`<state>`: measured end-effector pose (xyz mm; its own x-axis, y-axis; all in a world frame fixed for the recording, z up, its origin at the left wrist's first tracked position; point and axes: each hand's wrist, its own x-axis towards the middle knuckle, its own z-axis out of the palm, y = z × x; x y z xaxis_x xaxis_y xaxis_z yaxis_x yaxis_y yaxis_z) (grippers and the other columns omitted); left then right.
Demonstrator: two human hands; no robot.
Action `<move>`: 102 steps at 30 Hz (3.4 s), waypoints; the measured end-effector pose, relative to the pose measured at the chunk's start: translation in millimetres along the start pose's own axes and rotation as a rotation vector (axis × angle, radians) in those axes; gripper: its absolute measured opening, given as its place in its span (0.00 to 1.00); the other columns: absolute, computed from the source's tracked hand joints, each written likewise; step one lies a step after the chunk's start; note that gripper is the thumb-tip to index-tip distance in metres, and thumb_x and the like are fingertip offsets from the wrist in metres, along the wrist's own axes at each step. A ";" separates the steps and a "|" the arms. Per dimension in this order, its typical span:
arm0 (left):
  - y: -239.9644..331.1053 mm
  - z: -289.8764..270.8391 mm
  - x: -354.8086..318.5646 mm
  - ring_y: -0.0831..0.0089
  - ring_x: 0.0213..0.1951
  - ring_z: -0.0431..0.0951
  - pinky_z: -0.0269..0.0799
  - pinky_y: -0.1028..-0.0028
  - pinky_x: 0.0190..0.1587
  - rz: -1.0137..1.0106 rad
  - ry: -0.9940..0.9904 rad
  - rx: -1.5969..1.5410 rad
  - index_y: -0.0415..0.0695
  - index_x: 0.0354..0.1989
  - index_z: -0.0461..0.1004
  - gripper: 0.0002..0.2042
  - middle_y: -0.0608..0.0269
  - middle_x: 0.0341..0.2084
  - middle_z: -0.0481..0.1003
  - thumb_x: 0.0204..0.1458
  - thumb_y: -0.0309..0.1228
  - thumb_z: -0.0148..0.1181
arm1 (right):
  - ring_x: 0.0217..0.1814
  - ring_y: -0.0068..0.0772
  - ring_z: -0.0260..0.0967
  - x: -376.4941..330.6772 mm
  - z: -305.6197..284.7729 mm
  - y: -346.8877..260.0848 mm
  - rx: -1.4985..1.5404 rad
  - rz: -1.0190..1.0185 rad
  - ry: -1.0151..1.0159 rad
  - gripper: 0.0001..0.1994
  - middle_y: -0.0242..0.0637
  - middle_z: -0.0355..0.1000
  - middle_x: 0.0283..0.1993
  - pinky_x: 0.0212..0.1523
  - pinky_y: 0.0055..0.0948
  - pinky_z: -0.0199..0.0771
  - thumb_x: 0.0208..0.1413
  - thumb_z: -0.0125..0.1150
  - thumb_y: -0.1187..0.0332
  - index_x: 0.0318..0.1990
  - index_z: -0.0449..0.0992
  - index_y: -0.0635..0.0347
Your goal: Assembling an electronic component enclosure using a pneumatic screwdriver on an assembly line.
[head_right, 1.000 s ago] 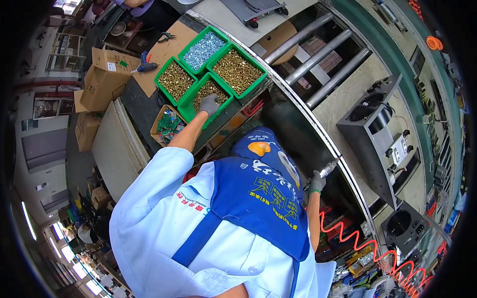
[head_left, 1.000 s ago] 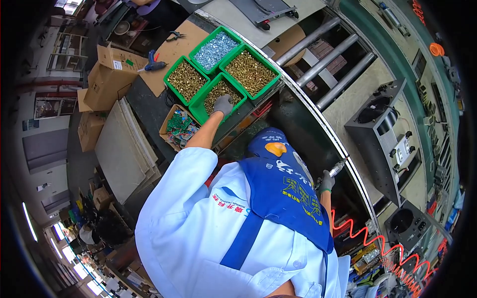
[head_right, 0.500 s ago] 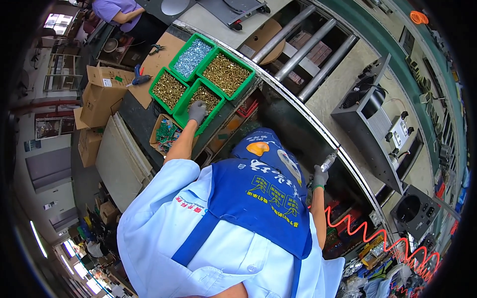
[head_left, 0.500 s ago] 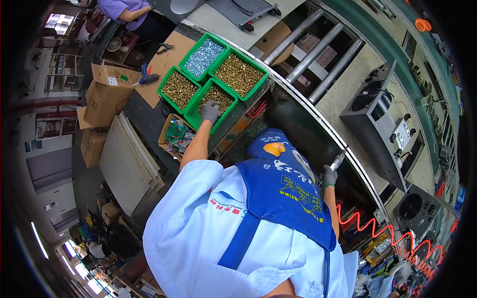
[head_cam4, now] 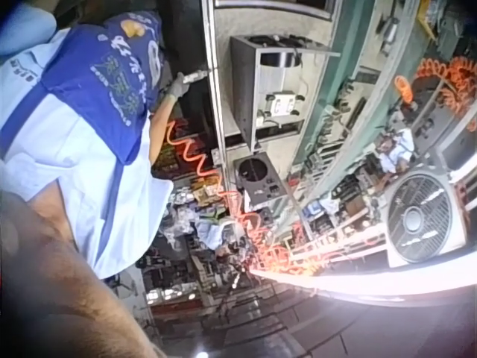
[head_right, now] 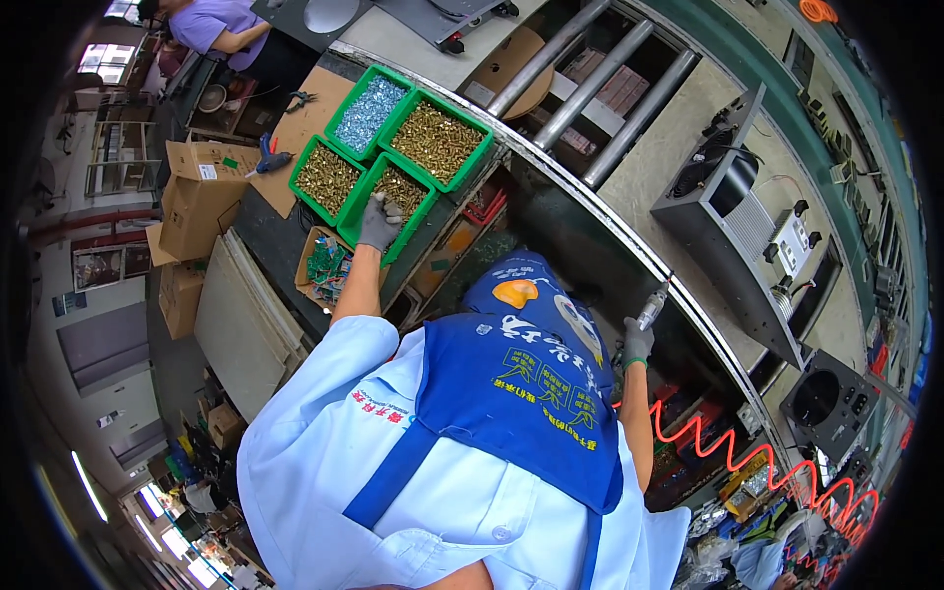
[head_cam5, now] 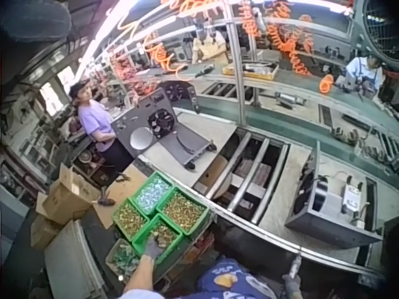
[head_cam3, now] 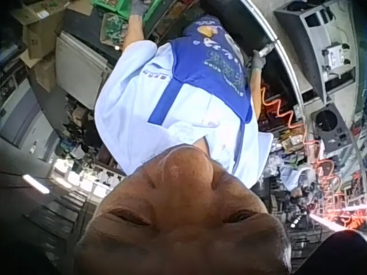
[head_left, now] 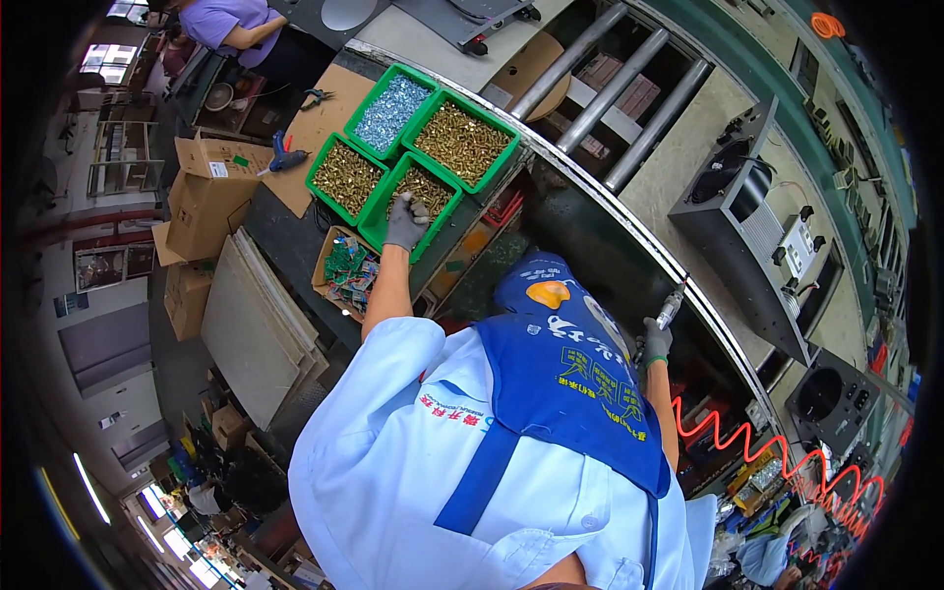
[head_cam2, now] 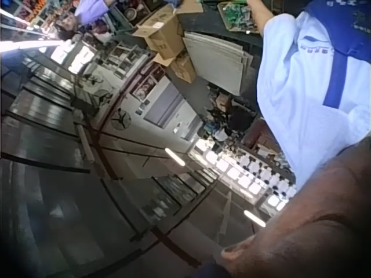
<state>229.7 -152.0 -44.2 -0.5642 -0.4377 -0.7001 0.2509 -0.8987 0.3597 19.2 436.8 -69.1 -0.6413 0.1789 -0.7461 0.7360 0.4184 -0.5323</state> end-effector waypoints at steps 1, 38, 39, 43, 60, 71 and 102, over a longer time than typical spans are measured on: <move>0.3 -0.2 -1.0 0.80 0.19 0.59 0.54 0.81 0.14 0.019 -0.002 -0.057 0.48 0.29 0.67 0.05 0.75 0.17 0.58 0.53 0.33 0.56 | 0.15 0.28 0.65 -1.7 -1.2 -0.8 0.004 0.003 0.000 0.14 0.32 0.64 0.21 0.14 0.28 0.65 0.49 0.66 0.63 0.36 0.67 0.59; -60.4 62.4 18.2 0.74 0.26 0.74 0.71 0.75 0.26 0.313 0.012 1.043 0.37 0.40 0.72 0.07 0.60 0.25 0.73 0.60 0.27 0.53 | 0.19 0.31 0.69 -10.1 -6.8 -2.4 -0.107 -0.002 0.055 0.18 0.38 0.71 0.24 0.20 0.33 0.70 0.45 0.68 0.57 0.37 0.73 0.61; -77.0 80.9 13.5 0.75 0.25 0.75 0.72 0.78 0.26 0.290 -0.075 0.939 0.36 0.39 0.72 0.06 0.60 0.25 0.74 0.60 0.27 0.52 | 0.18 0.31 0.70 -7.9 -5.6 -2.9 -0.110 -0.015 0.045 0.18 0.38 0.71 0.23 0.20 0.33 0.70 0.45 0.68 0.57 0.37 0.73 0.61; -174.5 139.7 13.6 0.74 0.27 0.75 0.73 0.76 0.30 0.071 -0.239 1.089 0.35 0.45 0.72 0.10 0.58 0.30 0.75 0.55 0.23 0.57 | 0.19 0.33 0.72 -2.0 -2.0 -2.4 -0.086 -0.059 0.013 0.18 0.40 0.72 0.22 0.21 0.35 0.71 0.44 0.68 0.57 0.34 0.73 0.63; -514.1 223.3 83.0 0.66 0.32 0.77 0.75 0.71 0.34 -0.432 -0.583 1.030 0.35 0.33 0.72 0.06 0.55 0.29 0.74 0.57 0.26 0.54 | 0.45 0.53 0.75 -66.1 -93.2 -21.1 -0.328 -0.209 0.031 0.22 0.55 0.76 0.38 0.47 0.43 0.71 0.39 0.67 0.55 0.36 0.76 0.66; -422.0 240.4 10.1 0.77 0.31 0.75 0.73 0.80 0.33 -0.547 -0.666 0.775 0.34 0.46 0.72 0.11 0.60 0.33 0.75 0.61 0.29 0.53 | 0.42 0.54 0.75 -76.3 -94.1 -77.9 -0.437 -0.429 -0.147 0.22 0.55 0.76 0.36 0.45 0.44 0.72 0.40 0.66 0.54 0.37 0.76 0.64; -149.0 221.1 -42.2 0.76 0.30 0.78 0.73 0.77 0.29 -0.173 -0.702 0.999 0.42 0.44 0.77 0.16 0.63 0.31 0.78 0.60 0.43 0.55 | 0.28 0.20 0.62 -186.1 75.9 -190.2 -0.396 -0.663 -0.516 0.18 0.31 0.67 0.28 0.30 0.26 0.65 0.46 0.68 0.65 0.41 0.72 0.66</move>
<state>42.2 6.4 68.1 -0.9079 0.0721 -0.4130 -0.4064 -0.3934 0.8247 15.0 256.4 140.6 -0.6587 -0.5843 -0.4740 0.0642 0.5840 -0.8092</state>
